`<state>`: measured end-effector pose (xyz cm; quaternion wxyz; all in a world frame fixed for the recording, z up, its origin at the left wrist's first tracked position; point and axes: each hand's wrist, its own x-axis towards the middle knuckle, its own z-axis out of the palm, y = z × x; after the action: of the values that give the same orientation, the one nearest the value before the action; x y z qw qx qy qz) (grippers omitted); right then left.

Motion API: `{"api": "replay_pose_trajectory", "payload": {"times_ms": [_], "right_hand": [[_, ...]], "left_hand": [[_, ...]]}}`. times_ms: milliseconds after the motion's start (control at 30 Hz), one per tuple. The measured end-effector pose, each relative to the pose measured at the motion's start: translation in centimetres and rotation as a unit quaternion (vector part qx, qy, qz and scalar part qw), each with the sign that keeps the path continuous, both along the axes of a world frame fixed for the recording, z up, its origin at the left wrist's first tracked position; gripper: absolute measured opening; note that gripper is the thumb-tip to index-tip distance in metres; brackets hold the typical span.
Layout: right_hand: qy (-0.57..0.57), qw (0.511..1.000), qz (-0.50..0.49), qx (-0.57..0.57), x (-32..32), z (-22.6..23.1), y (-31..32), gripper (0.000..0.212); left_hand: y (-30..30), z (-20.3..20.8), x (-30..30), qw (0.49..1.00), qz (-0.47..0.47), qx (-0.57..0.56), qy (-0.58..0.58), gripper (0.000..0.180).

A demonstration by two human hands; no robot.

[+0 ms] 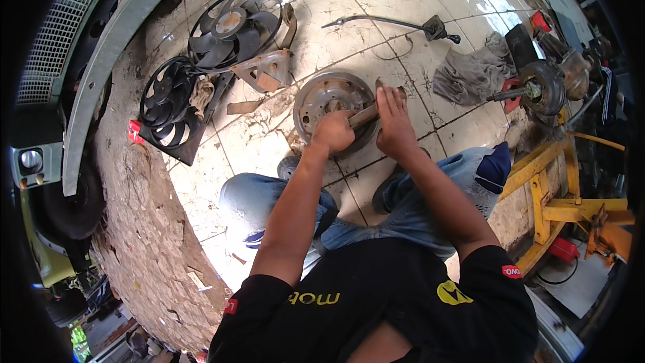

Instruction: The person sits on the floor and uses a sanding block to scrub the surface of a brake drum. They rotate the drum periodically to clean different sections.

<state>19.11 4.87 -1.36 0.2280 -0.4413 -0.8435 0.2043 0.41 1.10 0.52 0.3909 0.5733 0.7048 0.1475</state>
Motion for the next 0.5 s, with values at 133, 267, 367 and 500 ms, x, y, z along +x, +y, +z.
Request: {"api": "replay_pose_trajectory", "payload": {"times_ms": [133, 267, 367, 500], "right_hand": [[-0.050, 0.985, 0.163, 0.023, -0.8, 2.1, -1.5, 0.082], [-0.004, 1.000, 0.030, -0.004, -0.1, 0.3, 0.1, 0.082], [-0.021, 0.999, 0.049, 0.004, -0.2, 0.7, -0.7, 0.081], [-0.072, 0.984, 0.162, 0.025, -1.0, 1.9, -2.2, 0.082]], "left_hand": [[-0.1, 1.0, -0.6, 0.999, 0.013, -0.040, 0.002, 0.050], [0.3, 1.4, -0.1, 1.000, -0.013, -0.014, 0.003, 0.046], [0.2, 1.8, 0.0, 0.999, -0.018, -0.033, -0.005, 0.046], [0.7, -0.1, -0.4, 0.995, -0.028, -0.087, 0.044, 0.047]]}}
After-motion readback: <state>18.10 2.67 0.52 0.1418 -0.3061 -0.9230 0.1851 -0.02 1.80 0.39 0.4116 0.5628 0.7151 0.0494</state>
